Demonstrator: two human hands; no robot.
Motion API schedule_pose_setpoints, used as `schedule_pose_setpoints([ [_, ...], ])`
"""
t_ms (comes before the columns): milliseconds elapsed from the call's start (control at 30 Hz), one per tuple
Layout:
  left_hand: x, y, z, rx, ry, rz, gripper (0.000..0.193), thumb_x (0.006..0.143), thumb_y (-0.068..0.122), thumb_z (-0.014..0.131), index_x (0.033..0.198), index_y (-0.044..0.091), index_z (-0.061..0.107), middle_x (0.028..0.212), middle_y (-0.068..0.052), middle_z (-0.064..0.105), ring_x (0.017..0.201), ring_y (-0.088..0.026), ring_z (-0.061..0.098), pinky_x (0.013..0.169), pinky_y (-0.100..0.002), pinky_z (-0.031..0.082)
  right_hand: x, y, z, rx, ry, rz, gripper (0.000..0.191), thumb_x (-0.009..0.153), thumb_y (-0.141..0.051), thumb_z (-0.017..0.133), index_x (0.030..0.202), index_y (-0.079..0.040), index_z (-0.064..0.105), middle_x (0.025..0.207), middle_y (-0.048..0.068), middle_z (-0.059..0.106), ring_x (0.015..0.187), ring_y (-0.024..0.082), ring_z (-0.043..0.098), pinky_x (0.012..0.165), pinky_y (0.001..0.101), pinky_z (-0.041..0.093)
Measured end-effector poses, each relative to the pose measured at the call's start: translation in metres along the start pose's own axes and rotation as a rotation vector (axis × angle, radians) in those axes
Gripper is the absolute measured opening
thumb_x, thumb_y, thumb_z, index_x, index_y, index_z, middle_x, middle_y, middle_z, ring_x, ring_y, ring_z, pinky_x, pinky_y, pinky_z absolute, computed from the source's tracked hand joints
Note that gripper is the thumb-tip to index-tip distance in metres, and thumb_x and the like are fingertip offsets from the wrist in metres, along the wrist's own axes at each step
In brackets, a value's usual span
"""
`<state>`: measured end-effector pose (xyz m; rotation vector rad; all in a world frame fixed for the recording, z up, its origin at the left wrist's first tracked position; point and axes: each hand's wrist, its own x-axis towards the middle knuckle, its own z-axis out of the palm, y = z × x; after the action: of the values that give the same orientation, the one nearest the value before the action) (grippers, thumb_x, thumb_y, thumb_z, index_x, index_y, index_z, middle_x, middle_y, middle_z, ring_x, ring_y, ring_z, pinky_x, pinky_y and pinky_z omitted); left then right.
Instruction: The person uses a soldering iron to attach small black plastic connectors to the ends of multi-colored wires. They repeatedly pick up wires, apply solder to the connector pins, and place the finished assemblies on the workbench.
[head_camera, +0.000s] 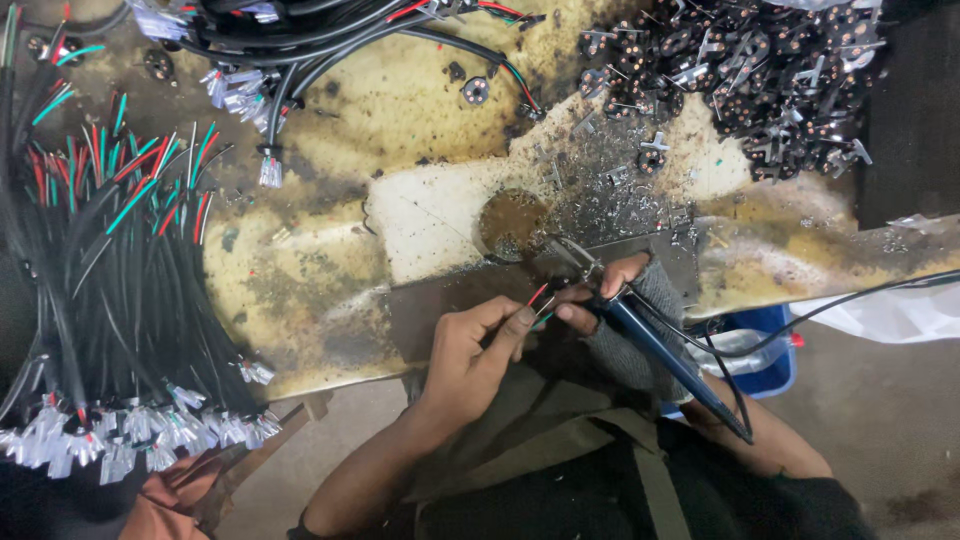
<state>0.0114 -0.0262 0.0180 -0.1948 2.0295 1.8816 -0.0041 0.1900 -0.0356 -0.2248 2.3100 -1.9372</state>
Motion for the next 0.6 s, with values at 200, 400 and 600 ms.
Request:
schedule_pose_setpoints([
  [200, 0.000, -0.013, 0.009, 0.152, 0.164, 0.091, 0.019, 0.099, 0.017, 0.068, 0.093, -0.001, 0.073, 0.061, 0.000, 0.058, 0.056, -0.003, 0.052, 0.052, -0.023, 0.042, -0.008, 0.023, 0.000, 0.140, -0.010, 0.066, 0.047, 0.089, 0.000, 0.080, 0.110, -0.010, 0.038, 0.090, 0.006, 0.074, 0.086, 0.010, 0.073, 0.075, 0.0217, 0.056],
  [400, 0.003, -0.015, 0.000, -0.352, -0.213, -0.127, 0.028, 0.108, 0.016, 0.062, 0.089, -0.002, 0.071, 0.069, -0.002, 0.061, 0.063, -0.004, 0.052, 0.056, -0.023, 0.039, -0.013, 0.037, 0.003, -0.135, -0.141, 0.139, 0.042, 0.089, 0.003, 0.080, 0.104, -0.011, 0.043, 0.085, 0.007, 0.076, 0.077, 0.011, 0.071, 0.071, 0.0226, 0.052],
  [600, 0.001, 0.000, 0.007, 0.122, 0.118, 0.136, 0.019, 0.083, 0.011, 0.084, 0.095, -0.001, 0.076, 0.071, -0.006, 0.069, 0.058, -0.007, 0.056, 0.051, -0.025, 0.044, -0.006, 0.000, -0.005, 0.075, -0.046, 0.072, 0.052, 0.089, -0.005, 0.079, 0.110, -0.009, 0.032, 0.090, 0.001, 0.072, 0.087, 0.007, 0.068, 0.082, 0.0214, 0.051],
])
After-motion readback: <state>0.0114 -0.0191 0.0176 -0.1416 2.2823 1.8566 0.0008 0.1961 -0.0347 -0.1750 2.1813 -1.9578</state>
